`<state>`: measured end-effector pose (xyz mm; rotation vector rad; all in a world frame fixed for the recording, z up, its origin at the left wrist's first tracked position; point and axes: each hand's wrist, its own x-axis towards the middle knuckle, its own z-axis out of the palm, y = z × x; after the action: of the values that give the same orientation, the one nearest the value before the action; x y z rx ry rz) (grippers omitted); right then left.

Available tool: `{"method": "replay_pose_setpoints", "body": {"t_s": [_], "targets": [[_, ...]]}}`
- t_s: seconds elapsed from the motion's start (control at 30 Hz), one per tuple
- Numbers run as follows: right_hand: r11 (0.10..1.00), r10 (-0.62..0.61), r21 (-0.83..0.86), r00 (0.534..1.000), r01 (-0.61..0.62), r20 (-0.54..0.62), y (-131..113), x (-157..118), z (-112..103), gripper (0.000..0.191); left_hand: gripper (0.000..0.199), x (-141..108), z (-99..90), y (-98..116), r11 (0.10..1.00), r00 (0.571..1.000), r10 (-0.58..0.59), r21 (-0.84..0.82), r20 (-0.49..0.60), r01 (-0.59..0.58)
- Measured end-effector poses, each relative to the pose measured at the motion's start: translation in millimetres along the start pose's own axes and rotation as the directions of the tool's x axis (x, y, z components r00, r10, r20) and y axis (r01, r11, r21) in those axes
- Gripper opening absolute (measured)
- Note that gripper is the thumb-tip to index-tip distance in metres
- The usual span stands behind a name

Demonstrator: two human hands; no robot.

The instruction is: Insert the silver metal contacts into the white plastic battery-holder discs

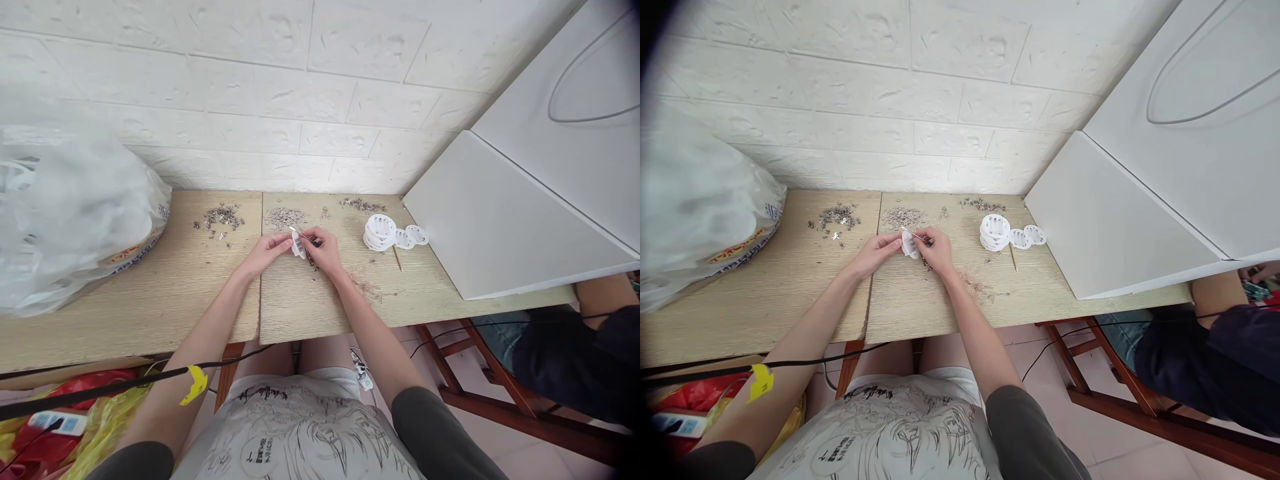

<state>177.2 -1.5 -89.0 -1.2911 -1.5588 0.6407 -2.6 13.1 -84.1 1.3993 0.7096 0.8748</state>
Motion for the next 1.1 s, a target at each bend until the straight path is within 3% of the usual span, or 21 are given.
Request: {"method": "replay_pose_setpoints", "body": {"t_s": [0.87,1.1], "targets": [[0.999,0.048,-0.024,0.999,-0.047,0.02,-0.4,-2.5,-3.1,0.019,0.061,-2.0,8.0,2.2,0.995,0.998,-0.052,0.078,-0.028,0.054],[0.979,0.141,0.14,0.989,-0.146,0.042,-1.7,-6.1,-6.0,0.021,0.056,-2.9,8.7,5.0,0.996,0.998,-0.063,0.068,-0.018,0.064]]}}
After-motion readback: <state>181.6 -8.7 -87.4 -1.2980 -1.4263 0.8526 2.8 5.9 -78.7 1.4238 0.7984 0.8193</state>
